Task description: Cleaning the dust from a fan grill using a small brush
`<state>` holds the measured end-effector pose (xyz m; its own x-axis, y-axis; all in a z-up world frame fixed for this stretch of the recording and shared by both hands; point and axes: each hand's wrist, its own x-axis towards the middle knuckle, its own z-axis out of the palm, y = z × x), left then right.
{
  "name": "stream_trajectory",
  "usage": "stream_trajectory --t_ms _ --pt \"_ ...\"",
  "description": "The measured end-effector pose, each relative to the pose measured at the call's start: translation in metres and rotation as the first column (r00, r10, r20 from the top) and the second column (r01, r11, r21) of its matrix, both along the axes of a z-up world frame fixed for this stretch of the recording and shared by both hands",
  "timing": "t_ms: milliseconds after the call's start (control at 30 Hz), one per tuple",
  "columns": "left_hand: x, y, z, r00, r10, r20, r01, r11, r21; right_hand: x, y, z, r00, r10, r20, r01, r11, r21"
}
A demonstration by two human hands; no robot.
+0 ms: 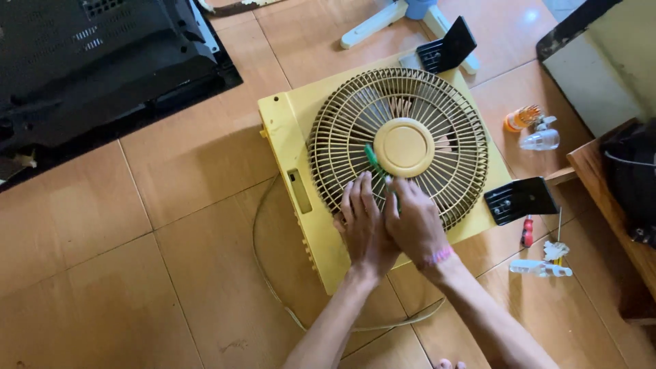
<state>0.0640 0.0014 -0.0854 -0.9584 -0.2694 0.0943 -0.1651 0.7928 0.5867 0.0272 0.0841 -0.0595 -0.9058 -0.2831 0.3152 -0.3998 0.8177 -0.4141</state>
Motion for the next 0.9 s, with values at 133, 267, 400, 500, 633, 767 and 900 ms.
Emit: stream_trajectory --t_ms 133,267,400,500,633,767,900 --pt "0.003 0.003 0.002 0.999 -0.007 -0.043 0.008 1.000 0.023 0.025 0.022 0.001 0.999 0.012 0.053 -0.010 0.999 -0.037" --pt "0.005 0.007 -0.004 0.999 -0.006 -0.052 0.009 0.999 0.051 0.002 0.013 -0.001 0.999 0.014 -0.030 -0.014 1.000 0.019" --pt "-0.002 0.005 -0.009 0.999 0.023 -0.043 -0.022 0.999 0.029 -0.013 0.000 -0.014 0.997 0.005 -0.073 -0.002 0.999 0.036" --pt "0.002 0.004 0.003 0.998 0.014 -0.058 -0.013 1.000 0.024 0.015 0.018 0.005 0.999 0.025 -0.019 -0.025 1.000 -0.003" --pt "0.004 0.005 0.004 0.999 -0.004 -0.054 0.008 0.996 0.088 0.026 0.031 0.002 1.000 -0.009 -0.010 0.009 0.998 0.066" --pt "0.000 0.007 0.003 0.996 0.019 -0.090 -0.019 1.000 0.006 -0.009 0.013 -0.006 1.000 -0.002 -0.009 0.003 0.999 0.054" --pt "-0.001 0.002 0.008 0.999 0.023 -0.043 -0.023 1.000 0.005 -0.010 0.013 -0.005 0.999 0.049 -0.017 -0.048 0.997 0.060"
